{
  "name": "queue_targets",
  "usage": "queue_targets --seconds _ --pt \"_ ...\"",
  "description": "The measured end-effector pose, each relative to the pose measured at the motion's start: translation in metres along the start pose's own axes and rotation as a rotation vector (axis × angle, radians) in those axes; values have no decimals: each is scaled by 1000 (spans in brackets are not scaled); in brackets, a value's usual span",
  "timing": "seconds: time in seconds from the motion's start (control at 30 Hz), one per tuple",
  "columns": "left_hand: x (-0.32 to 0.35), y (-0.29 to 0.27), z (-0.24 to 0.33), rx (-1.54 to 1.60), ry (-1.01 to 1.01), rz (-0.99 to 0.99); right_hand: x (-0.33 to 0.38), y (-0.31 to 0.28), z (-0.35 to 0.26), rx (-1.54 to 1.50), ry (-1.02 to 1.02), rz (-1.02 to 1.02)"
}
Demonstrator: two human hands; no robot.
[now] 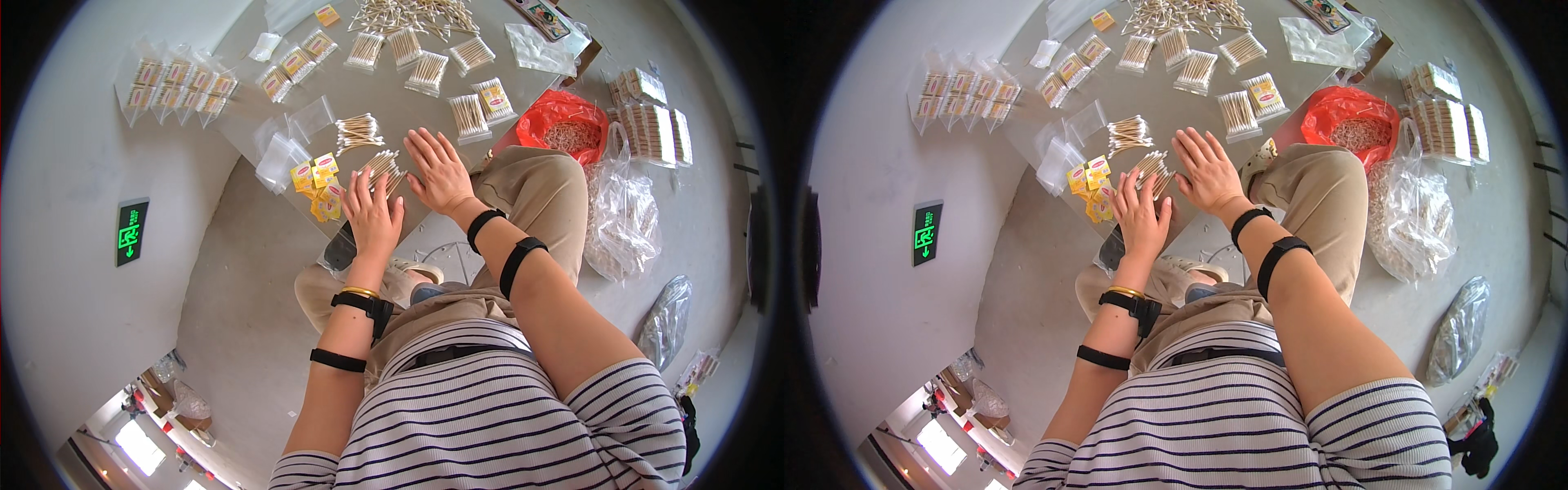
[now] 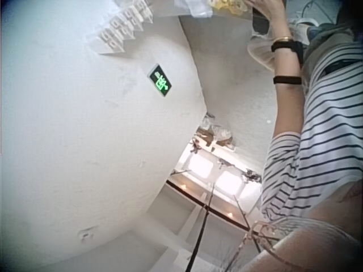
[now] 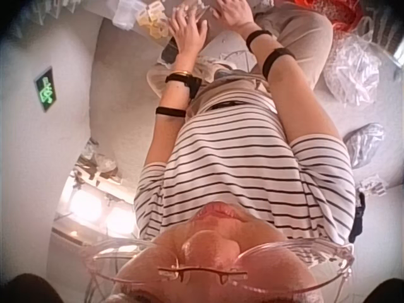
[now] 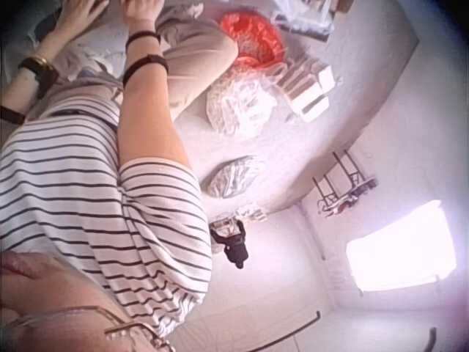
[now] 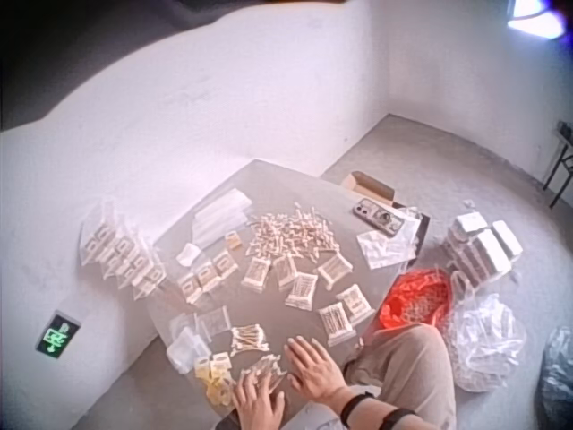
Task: The person sits on the floor and repeatedly gathers loose cotton swabs, aligns them into small bundles, and places them into clear plastic sleeves. The person then seals the sleeves and sets the packaged units aside on the table.
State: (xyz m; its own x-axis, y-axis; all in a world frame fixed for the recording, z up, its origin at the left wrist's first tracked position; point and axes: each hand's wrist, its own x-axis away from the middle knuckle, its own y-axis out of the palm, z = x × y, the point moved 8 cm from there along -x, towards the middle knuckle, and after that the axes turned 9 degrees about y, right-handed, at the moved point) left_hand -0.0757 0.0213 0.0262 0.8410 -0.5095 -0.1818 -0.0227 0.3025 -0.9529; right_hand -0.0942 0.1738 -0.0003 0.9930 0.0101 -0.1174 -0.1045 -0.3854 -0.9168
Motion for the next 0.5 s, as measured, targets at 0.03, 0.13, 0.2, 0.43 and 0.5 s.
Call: queue_targets --seconds 0.03,0.13,0.2,0.43,0.5 --pt "0 0 0 0 -3 -2 0 0 0 -2 0 0" --pt "0 0 1 4 -11 -8 0 0 0 -2 -3 0" --pt "-1 -1 1 7 -12 -7 0 0 0 -2 -3 -2" --pt "-8 -2 -2 -5 -19 20 0 0 0 15 -10 21" --pt "-9 -1 -4 -7 -25 4 0 0 0 13 -10 23"
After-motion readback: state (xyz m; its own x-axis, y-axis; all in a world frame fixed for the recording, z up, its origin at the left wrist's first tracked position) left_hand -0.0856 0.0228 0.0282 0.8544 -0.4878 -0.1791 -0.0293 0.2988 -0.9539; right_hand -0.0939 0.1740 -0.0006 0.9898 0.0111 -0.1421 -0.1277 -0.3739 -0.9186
